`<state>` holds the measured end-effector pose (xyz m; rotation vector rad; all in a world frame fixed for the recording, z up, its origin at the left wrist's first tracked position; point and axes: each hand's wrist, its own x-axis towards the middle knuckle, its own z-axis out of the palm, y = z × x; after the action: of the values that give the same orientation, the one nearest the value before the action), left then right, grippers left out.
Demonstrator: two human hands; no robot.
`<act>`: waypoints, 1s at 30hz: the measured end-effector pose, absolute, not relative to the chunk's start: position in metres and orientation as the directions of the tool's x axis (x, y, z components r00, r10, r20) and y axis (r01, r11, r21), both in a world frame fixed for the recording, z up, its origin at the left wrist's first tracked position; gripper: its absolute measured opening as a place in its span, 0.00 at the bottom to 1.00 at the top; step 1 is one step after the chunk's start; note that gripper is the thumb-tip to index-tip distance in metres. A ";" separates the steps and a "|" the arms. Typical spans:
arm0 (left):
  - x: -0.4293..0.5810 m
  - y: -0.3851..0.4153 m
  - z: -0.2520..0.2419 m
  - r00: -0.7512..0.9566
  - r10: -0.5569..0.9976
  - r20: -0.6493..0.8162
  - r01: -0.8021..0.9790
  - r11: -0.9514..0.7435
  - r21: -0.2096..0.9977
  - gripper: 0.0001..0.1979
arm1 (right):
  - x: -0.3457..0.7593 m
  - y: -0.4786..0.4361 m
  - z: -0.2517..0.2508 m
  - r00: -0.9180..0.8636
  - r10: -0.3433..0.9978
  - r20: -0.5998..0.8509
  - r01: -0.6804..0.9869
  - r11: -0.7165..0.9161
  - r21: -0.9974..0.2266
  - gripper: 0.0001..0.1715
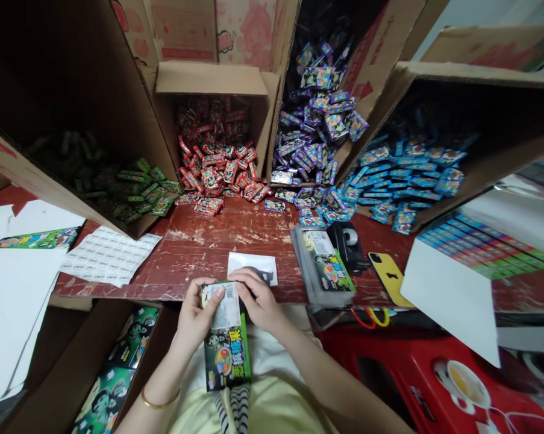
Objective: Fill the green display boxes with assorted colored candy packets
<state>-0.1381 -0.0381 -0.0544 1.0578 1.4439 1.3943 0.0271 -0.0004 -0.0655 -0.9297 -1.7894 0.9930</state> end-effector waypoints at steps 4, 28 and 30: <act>-0.185 0.004 -0.052 -0.521 0.849 0.090 0.176 0.003 0.984 0.21 | 0.054 0.010 -0.078 -0.294 0.916 0.273 0.484 0.388 -0.784 0.27; -0.122 0.026 -0.045 -0.074 0.994 -0.085 0.162 0.096 0.982 0.18 | 0.105 0.093 -0.074 0.132 0.985 0.113 0.559 0.020 -0.829 0.25; -0.121 0.015 -0.038 -0.074 0.986 -0.149 0.086 0.155 0.984 0.21 | 0.098 0.085 -0.067 0.121 0.981 0.150 0.547 0.060 -0.835 0.21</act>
<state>-0.1211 0.0152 -0.0382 1.1280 1.3948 1.0983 0.0980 0.0850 -0.0666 -1.5927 -1.5305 0.6791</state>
